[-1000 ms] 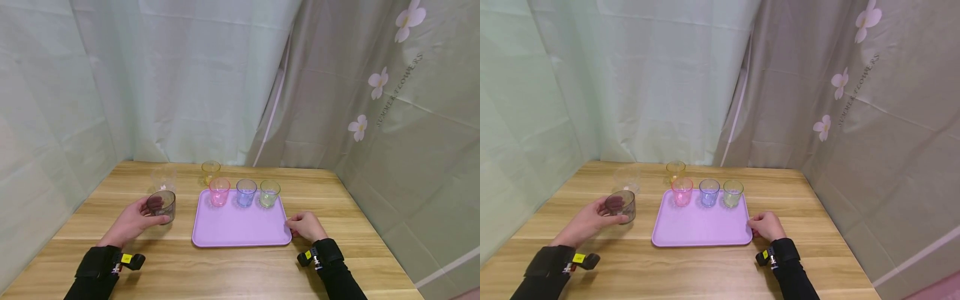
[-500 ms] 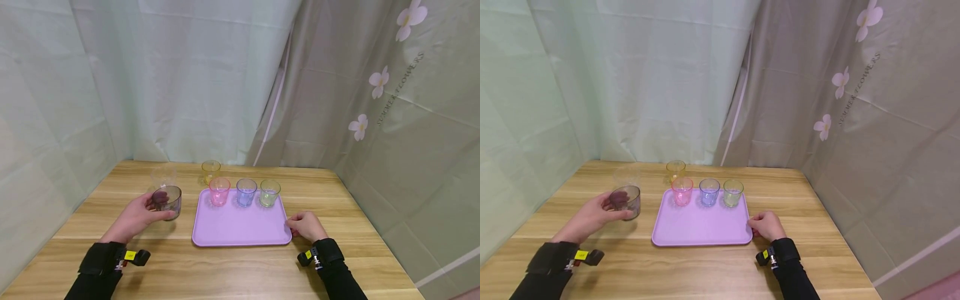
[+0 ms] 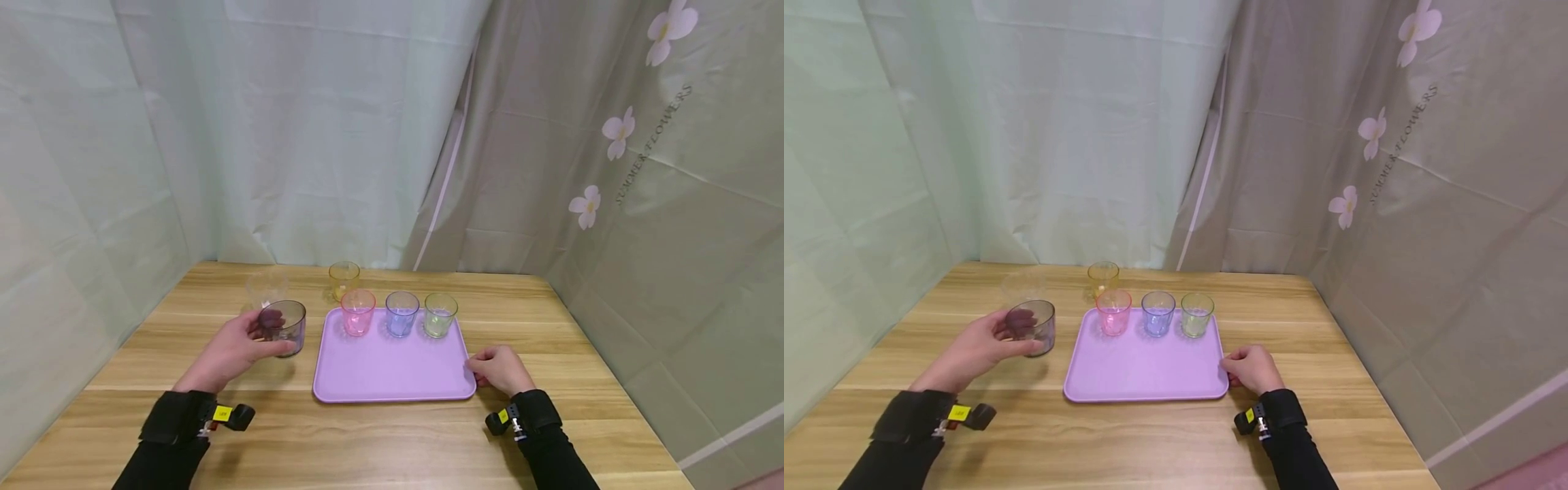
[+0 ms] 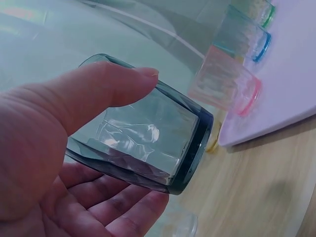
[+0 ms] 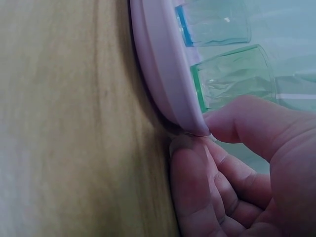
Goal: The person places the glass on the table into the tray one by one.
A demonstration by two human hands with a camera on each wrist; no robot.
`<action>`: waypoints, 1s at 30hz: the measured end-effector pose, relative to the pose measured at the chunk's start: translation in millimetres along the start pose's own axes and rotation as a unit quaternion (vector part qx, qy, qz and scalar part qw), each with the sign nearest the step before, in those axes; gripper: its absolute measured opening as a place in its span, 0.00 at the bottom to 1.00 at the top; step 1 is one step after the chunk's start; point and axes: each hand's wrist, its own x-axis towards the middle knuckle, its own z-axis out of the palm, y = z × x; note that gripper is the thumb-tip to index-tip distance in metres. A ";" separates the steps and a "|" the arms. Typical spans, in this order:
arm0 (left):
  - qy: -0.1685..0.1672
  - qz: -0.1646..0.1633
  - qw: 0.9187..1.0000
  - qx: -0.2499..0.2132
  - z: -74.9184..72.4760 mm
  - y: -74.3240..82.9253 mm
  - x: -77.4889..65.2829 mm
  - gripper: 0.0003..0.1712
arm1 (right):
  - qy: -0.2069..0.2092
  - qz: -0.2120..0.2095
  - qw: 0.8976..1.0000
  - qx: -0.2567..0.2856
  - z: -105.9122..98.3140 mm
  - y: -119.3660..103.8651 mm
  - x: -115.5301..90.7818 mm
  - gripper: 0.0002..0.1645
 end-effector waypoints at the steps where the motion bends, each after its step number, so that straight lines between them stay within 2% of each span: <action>1: -0.001 0.002 1.000 -0.002 0.7 0.2 0.7 0.52 | 0.000 0.000 1.000 0.000 0.0 -0.2 -0.2 0.11; 9: -0.002 0.003 1.000 -0.002 6.5 6.3 4.3 0.51 | 0.008 -0.002 1.000 0.015 1.9 -3.1 -3.4 0.10; 17: -0.005 0.016 1.000 0.010 12.3 17.8 8.2 0.50 | 0.007 0.005 1.000 -0.011 0.1 -6.5 -6.6 0.12; 30: -0.011 0.029 0.999 0.006 25.1 32.2 14.4 0.46 | 0.016 -0.006 1.000 -0.015 2.3 -2.9 -3.3 0.11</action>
